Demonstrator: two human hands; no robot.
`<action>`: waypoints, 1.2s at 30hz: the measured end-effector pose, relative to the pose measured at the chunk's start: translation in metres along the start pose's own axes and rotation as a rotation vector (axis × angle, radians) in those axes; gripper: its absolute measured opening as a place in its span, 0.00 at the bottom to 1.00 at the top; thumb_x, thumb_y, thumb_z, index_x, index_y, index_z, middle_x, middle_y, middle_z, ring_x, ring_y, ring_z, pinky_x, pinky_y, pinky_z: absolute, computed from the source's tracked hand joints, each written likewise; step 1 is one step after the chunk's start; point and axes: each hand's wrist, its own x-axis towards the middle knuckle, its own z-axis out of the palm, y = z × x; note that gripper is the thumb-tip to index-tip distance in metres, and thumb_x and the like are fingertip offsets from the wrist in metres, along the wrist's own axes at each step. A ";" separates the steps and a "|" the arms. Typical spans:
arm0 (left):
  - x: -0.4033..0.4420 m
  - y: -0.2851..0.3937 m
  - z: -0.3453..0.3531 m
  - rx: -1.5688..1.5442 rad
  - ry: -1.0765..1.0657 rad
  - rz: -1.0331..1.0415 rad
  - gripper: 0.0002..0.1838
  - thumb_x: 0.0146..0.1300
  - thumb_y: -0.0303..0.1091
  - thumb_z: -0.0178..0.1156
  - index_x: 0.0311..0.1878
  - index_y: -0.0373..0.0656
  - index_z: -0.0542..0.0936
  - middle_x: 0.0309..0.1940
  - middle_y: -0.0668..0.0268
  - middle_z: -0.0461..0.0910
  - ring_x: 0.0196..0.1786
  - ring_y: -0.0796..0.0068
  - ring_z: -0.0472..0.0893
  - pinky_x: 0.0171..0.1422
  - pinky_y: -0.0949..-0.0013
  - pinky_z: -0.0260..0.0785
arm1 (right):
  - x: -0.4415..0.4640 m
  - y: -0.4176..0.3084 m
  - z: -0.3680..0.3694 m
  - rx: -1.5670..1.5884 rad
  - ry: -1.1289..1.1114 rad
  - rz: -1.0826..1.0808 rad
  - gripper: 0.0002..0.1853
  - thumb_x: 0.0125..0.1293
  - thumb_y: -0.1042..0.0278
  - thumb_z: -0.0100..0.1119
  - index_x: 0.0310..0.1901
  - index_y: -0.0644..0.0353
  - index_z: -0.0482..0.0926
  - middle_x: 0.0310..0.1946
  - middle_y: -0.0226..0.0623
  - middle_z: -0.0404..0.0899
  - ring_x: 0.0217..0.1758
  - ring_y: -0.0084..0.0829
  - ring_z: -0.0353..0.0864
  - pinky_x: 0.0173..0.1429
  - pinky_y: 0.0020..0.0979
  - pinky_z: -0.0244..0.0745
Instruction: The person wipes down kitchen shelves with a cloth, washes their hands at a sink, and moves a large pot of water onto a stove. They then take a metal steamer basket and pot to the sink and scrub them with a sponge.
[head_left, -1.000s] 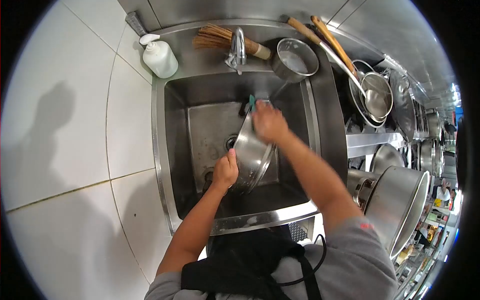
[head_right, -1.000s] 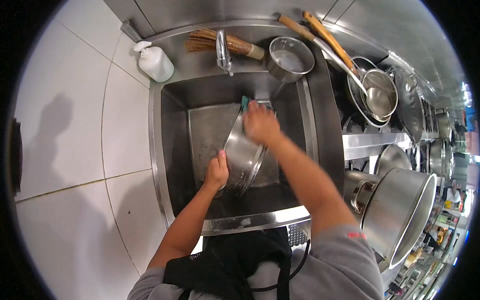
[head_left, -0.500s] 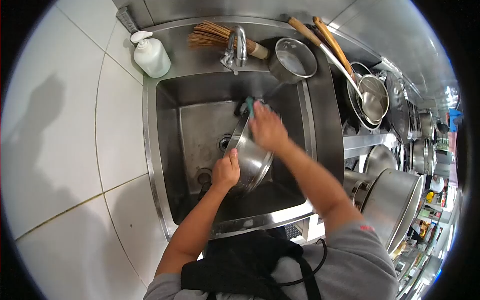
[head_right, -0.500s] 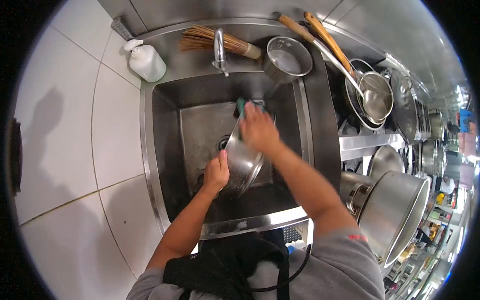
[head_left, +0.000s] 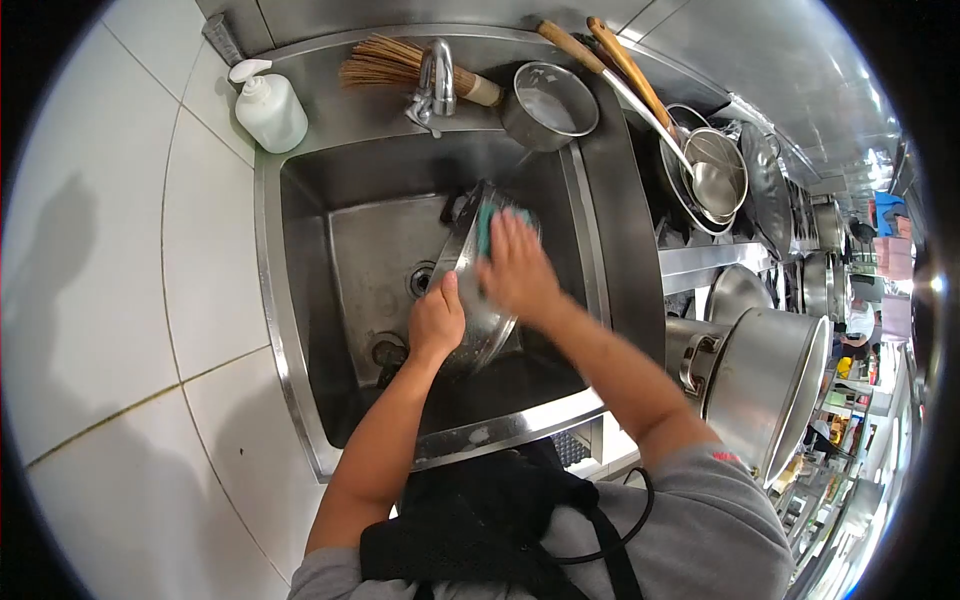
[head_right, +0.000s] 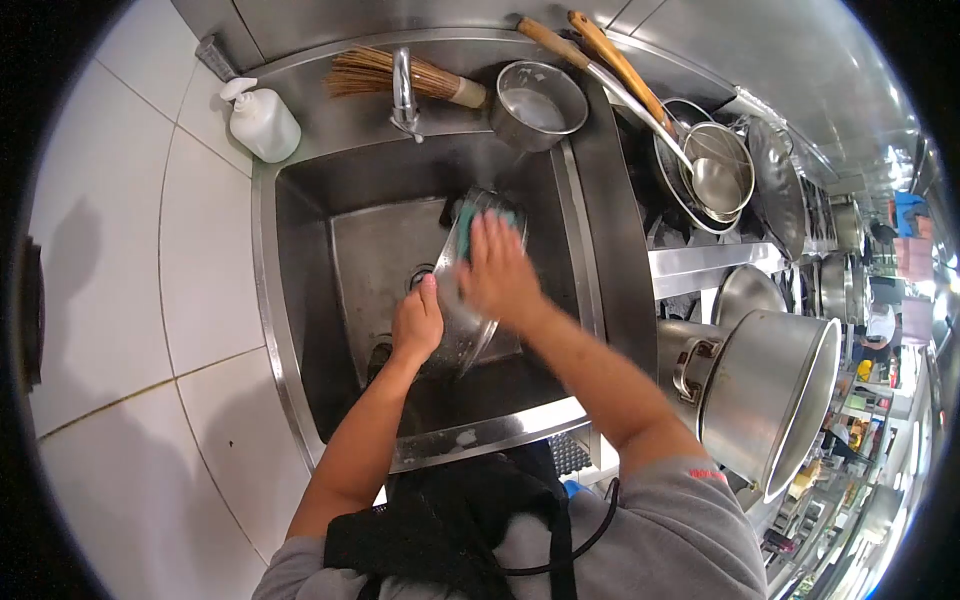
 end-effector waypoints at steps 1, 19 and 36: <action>-0.002 0.003 -0.001 0.014 0.019 -0.029 0.31 0.76 0.52 0.35 0.40 0.37 0.82 0.35 0.40 0.81 0.44 0.33 0.78 0.48 0.41 0.69 | 0.010 0.043 0.033 -0.228 -0.023 -0.146 0.35 0.67 0.53 0.56 0.66 0.75 0.63 0.64 0.66 0.67 0.67 0.65 0.67 0.72 0.57 0.60; -0.007 0.003 0.008 0.097 0.057 0.020 0.28 0.76 0.51 0.38 0.44 0.38 0.82 0.37 0.41 0.81 0.43 0.35 0.79 0.48 0.41 0.71 | 0.053 0.115 0.047 0.366 -0.518 0.403 0.29 0.74 0.51 0.40 0.55 0.74 0.73 0.54 0.60 0.77 0.57 0.58 0.77 0.66 0.47 0.68; -0.004 0.005 0.014 0.023 0.068 0.088 0.31 0.77 0.51 0.35 0.43 0.34 0.81 0.36 0.40 0.81 0.41 0.34 0.79 0.46 0.42 0.70 | 0.057 0.100 0.071 0.050 -0.496 0.179 0.30 0.74 0.51 0.33 0.62 0.70 0.70 0.60 0.54 0.74 0.63 0.50 0.75 0.66 0.51 0.68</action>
